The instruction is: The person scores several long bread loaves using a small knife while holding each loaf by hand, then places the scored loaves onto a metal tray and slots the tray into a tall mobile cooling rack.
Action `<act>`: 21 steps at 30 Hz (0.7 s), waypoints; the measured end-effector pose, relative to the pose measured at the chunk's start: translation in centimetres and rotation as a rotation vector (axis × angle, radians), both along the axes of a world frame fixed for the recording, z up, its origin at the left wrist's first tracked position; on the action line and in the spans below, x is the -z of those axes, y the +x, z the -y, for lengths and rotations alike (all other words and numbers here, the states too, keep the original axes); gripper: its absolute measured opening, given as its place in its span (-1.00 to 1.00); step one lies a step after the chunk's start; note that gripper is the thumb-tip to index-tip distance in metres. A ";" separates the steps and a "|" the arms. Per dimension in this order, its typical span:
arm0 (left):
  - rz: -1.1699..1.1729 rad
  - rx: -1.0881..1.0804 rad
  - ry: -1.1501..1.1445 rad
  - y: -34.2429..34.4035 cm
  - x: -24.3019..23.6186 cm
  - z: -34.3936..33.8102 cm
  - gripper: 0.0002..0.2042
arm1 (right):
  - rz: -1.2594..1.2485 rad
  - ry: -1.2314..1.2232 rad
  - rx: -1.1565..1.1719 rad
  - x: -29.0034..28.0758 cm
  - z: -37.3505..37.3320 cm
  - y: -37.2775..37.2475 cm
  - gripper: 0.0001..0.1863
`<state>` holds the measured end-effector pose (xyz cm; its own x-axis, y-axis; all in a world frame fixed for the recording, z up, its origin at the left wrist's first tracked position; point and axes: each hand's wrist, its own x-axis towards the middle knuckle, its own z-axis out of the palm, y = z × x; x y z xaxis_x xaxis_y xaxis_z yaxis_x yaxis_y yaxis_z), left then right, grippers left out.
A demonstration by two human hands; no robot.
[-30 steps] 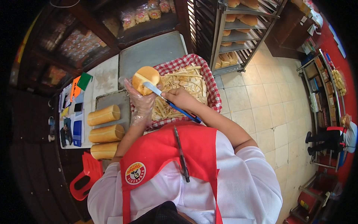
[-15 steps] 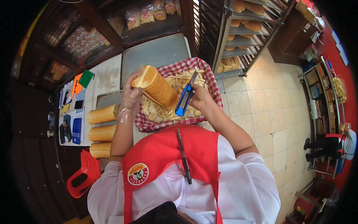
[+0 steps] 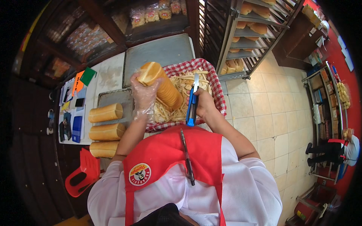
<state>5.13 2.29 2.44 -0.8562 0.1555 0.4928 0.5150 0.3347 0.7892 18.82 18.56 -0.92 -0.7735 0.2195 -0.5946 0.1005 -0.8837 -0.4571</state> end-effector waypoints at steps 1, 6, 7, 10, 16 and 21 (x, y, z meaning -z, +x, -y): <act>-0.059 0.035 0.021 0.0 0.0 -0.1 -0.25 | -0.019 0.040 0.025 -0.6 -0.2 0.1 -0.70; -0.318 0.160 0.053 -0.4 0.7 -0.6 -0.23 | -0.103 0.406 0.036 -2.5 -2.7 0.2 -0.78; -0.316 0.162 0.004 -0.2 0.9 -0.6 -0.21 | -0.106 0.650 -0.068 -2.4 -2.8 0.5 -0.76; -0.306 0.167 -0.089 0.0 1.2 -0.5 -0.14 | -0.058 1.316 -0.359 -5.0 -2.1 1.0 -0.64; -0.265 0.169 -0.037 1.6 0.7 -1.1 0.01 | 0.104 1.987 -0.298 -6.6 -1.0 -0.1 -0.72; -0.505 0.057 -0.108 1.7 1.5 -1.2 0.07 | 0.133 2.107 -0.405 -8.2 0.6 0.2 -0.76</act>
